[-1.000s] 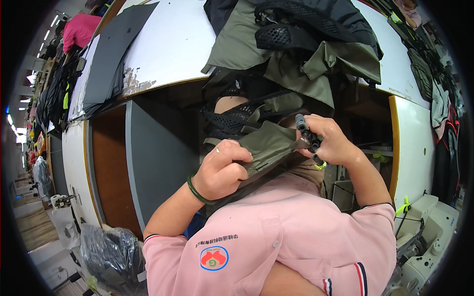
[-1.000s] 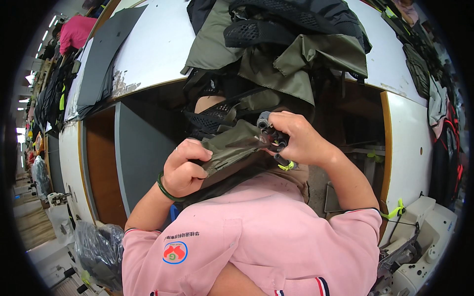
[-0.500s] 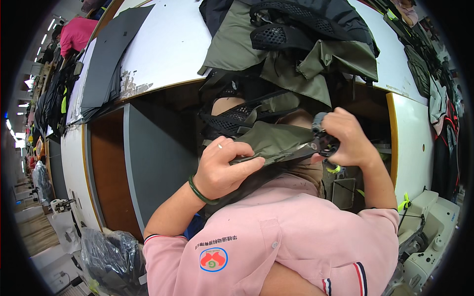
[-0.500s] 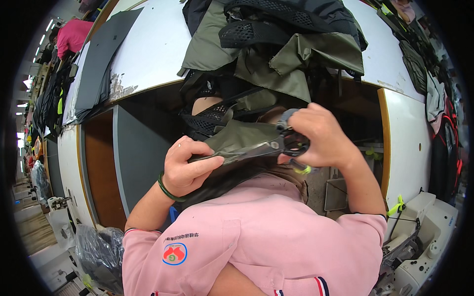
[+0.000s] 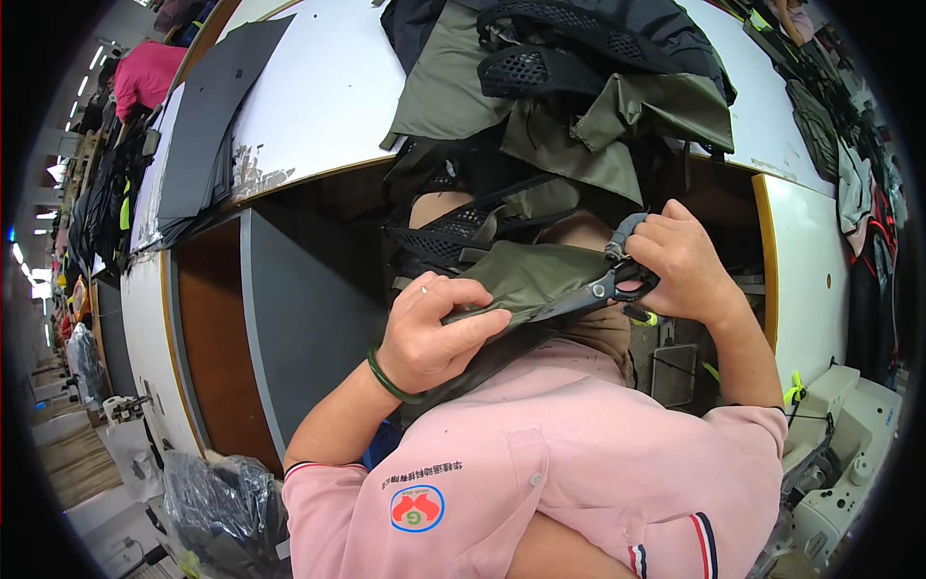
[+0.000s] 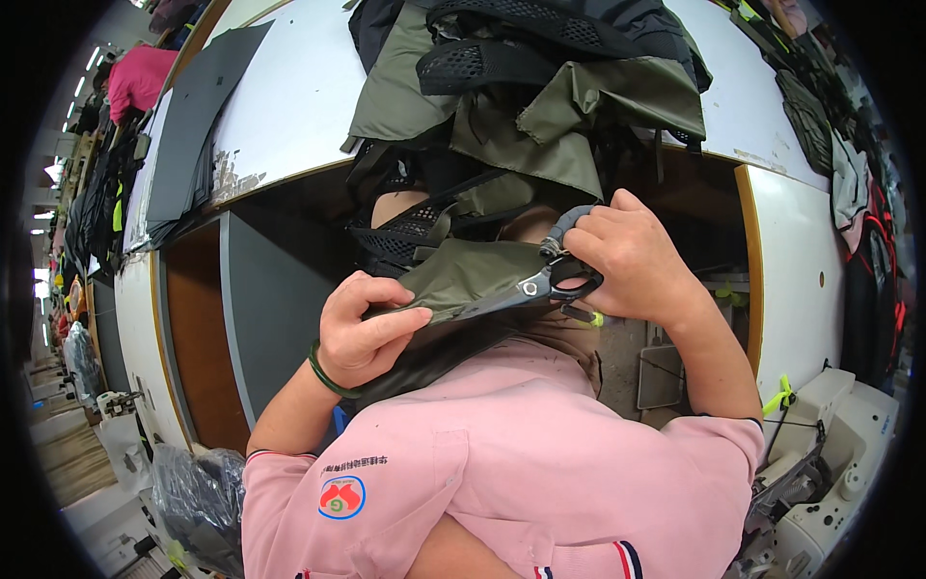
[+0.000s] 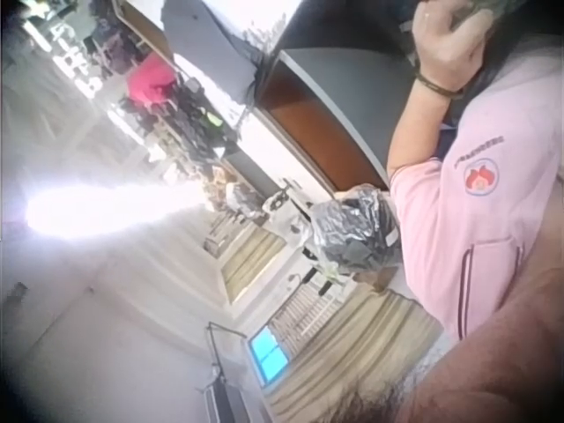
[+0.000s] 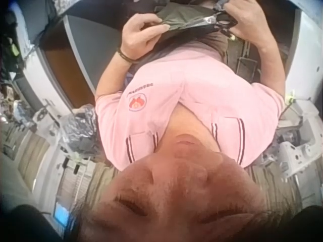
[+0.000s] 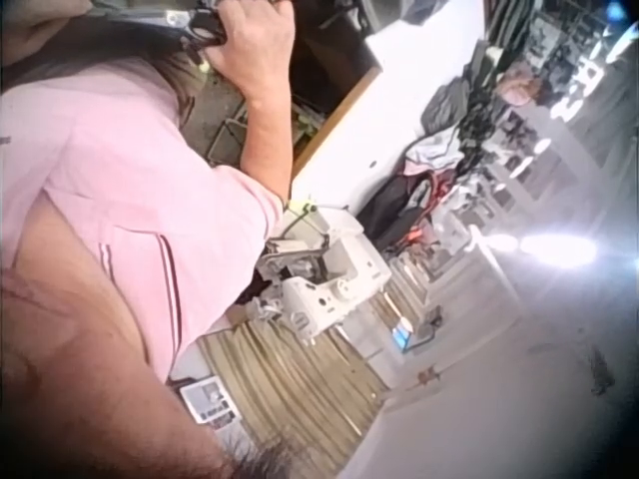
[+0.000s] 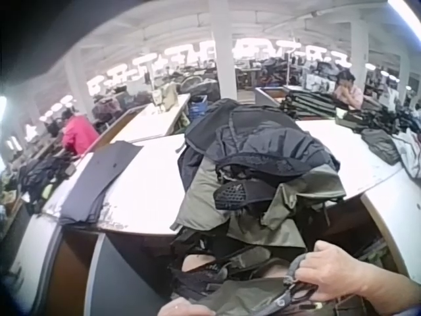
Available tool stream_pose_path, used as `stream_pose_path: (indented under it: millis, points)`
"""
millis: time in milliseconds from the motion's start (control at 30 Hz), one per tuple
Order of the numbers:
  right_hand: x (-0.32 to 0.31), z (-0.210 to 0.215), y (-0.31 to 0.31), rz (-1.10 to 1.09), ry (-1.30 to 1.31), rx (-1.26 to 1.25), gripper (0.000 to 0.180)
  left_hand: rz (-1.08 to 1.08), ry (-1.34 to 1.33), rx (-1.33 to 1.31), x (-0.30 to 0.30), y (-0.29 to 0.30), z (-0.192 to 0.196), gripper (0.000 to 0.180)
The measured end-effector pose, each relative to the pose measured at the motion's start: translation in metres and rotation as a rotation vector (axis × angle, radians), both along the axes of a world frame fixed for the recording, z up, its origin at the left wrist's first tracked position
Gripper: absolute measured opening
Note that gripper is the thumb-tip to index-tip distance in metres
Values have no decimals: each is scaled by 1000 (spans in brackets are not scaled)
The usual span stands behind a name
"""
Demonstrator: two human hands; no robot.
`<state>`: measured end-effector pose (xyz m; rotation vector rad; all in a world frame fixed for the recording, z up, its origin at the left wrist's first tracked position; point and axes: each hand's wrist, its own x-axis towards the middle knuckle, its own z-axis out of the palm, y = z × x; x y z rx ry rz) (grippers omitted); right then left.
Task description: Trimming excess threads and inspecting seams on olive green tactical or outdoor equipment in a factory setting.
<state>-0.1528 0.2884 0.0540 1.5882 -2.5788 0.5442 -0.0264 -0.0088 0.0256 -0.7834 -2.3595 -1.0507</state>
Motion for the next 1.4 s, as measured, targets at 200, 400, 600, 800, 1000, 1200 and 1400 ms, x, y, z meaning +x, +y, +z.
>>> stream_pose_path:
  millis: [200, 400, 600, 800, 1000, 1200, 1400]
  points:
    - [-2, -9, 3, 10, -94, -41, 38, -2, 9, 22, -2, 1, 3, 31]
    - [1, -12, -3, 15, -159, -42, 42, 0, 30, 46, -3, 0, 0, 32]
    - [0, -14, -4, 19, -102, -16, 42, 8, 32, 51, -3, 1, 0, 33]
    - [-3, -11, 3, 33, -328, -84, 44, 9, 22, 57, -2, 0, 0, 32]
    - [12, -10, -17, -106, -637, -192, 47, 28, -155, 152, 1, 2, 1, 28]
    - [10, -12, -29, -131, -679, -101, 38, 42, -1010, 778, -1, -9, 17, 11]
    - [-8, -37, -11, -195, -724, -196, 34, 71, -1178, 915, 7, -44, 21, 13]
